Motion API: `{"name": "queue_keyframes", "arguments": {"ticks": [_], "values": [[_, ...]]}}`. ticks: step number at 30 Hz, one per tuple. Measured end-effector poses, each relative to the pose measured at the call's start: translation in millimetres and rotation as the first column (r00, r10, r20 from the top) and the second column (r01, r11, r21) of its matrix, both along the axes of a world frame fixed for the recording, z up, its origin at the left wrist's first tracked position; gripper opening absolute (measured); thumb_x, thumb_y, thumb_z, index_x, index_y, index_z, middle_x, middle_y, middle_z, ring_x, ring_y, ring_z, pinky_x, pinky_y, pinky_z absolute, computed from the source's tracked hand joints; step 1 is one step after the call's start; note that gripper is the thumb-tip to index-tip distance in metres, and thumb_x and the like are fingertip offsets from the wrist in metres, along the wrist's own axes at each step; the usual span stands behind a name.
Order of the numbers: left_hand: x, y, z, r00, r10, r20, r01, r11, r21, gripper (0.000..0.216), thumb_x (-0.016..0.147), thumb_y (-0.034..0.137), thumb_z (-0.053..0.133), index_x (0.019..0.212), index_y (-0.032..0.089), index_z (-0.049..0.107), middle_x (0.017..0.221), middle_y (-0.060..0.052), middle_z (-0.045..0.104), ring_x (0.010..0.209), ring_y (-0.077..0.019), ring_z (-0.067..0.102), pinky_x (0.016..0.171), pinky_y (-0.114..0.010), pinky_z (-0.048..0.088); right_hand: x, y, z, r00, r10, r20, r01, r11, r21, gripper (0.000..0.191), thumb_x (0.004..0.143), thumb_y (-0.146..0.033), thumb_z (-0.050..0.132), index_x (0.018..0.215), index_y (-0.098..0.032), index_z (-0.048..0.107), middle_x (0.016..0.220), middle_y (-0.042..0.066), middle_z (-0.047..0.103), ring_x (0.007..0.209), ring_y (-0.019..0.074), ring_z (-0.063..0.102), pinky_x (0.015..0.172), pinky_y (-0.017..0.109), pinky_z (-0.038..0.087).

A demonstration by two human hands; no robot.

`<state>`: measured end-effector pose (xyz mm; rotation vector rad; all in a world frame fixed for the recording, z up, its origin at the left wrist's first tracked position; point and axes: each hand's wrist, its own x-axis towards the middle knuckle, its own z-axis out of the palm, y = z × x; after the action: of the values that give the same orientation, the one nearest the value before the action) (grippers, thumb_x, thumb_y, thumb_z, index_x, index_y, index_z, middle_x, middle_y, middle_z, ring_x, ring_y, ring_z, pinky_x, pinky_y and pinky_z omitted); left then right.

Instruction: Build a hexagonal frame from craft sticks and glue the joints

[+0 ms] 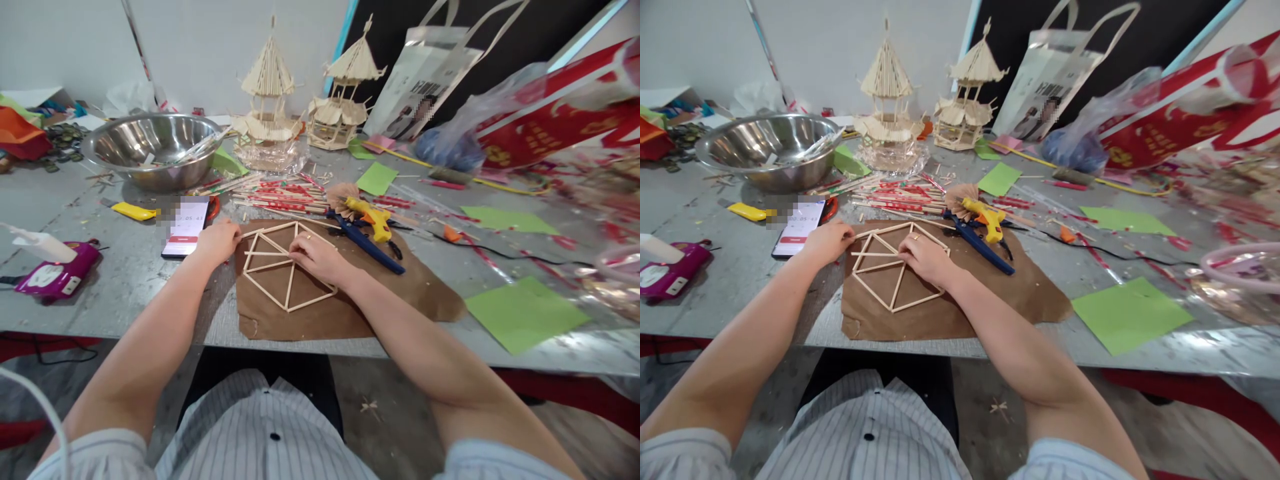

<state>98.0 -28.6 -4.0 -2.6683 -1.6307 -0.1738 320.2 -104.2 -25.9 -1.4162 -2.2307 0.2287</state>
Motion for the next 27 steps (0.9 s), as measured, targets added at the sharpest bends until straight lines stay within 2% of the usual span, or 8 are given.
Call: {"name": "queue_keyframes", "arguments": {"ticks": [3,6,10,13,16,20,24,27], "values": [[0,-2,4.3,0.997,0.009,0.071,-0.010,1.000,0.014,0.022,0.076,0.032,0.044,0.081,0.020,0.062,0.088,-0.006,0.060,0.082,-0.0191,0.056,0.069,-0.028,0.041,5,1,-0.5,0.987,-0.111,-0.116,0.107,0.994,-0.033,0.011,0.081,-0.025,0.043,0.080,-0.017,0.051,0.076,0.003,0.057,0.070,0.0132,0.050,0.065,0.024,0.037],[-1,-3,9.7,0.960,0.027,0.278,-0.017,0.999,-0.040,0.023,0.074,0.033,0.046,0.081,0.019,0.062,0.078,-0.004,0.062,0.073,-0.0166,0.055,0.065,-0.026,0.039,9,2,-0.3,0.971,-0.193,-0.145,0.186,0.981,-0.055,0.012,0.081,-0.026,0.042,0.082,-0.017,0.051,0.075,0.002,0.058,0.067,0.0129,0.051,0.063,0.024,0.037],[-1,-5,15.8,0.832,0.096,0.546,0.019,0.979,-0.201,0.031,0.072,0.040,0.046,0.075,0.013,0.062,0.059,0.000,0.057,0.052,-0.0101,0.047,0.053,-0.022,0.035,5,0,2.4,0.984,-0.176,0.000,0.176,0.984,-0.037,0.013,0.081,-0.026,0.042,0.082,-0.018,0.052,0.077,0.003,0.060,0.072,0.0149,0.053,0.064,0.025,0.036],[0,-6,16.6,0.766,0.150,0.625,0.041,0.959,-0.281,0.035,0.073,0.044,0.043,0.076,0.013,0.061,0.054,0.001,0.053,0.046,-0.0083,0.042,0.048,-0.021,0.033,-3,-2,5.6,0.983,-0.153,0.103,0.155,0.988,-0.006,0.016,0.082,-0.027,0.040,0.083,-0.018,0.054,0.079,0.005,0.061,0.075,0.0162,0.053,0.066,0.025,0.036],[0,-5,14.1,0.835,0.122,0.536,-0.005,0.976,-0.216,0.032,0.073,0.042,0.045,0.077,0.015,0.062,0.062,-0.002,0.058,0.053,-0.0108,0.048,0.052,-0.023,0.036,-10,-3,7.8,0.976,-0.146,0.164,0.147,0.989,0.008,0.018,0.083,-0.028,0.039,0.083,-0.017,0.054,0.079,0.007,0.061,0.076,0.0173,0.053,0.067,0.026,0.036],[0,-1,6.9,0.967,0.089,0.240,-0.090,0.996,-0.007,0.024,0.073,0.037,0.047,0.079,0.019,0.063,0.081,-0.005,0.064,0.076,-0.0188,0.056,0.064,-0.027,0.040,-9,-4,7.5,0.978,-0.161,0.132,0.161,0.987,0.014,0.018,0.083,-0.026,0.040,0.081,-0.017,0.055,0.079,0.007,0.061,0.075,0.0174,0.053,0.068,0.027,0.037],[3,0,1.2,0.998,0.029,0.055,-0.030,1.000,0.007,0.023,0.076,0.032,0.043,0.081,0.019,0.062,0.088,-0.007,0.063,0.083,-0.0209,0.057,0.068,-0.029,0.042,-5,-4,5.0,0.983,-0.164,-0.080,0.168,0.985,0.038,0.012,0.080,-0.023,0.044,0.078,-0.017,0.054,0.075,0.004,0.059,0.070,0.0143,0.052,0.066,0.025,0.037],[6,-2,0.5,0.999,-0.028,-0.033,0.028,1.000,0.006,0.025,0.078,0.025,0.039,0.083,0.016,0.061,0.088,-0.009,0.063,0.085,-0.0220,0.057,0.071,-0.030,0.043,-4,-3,1.6,0.942,-0.200,-0.269,0.212,0.977,0.018,0.010,0.077,-0.025,0.048,0.075,-0.017,0.054,0.068,0.001,0.057,0.062,0.0118,0.050,0.061,0.024,0.038]]}}
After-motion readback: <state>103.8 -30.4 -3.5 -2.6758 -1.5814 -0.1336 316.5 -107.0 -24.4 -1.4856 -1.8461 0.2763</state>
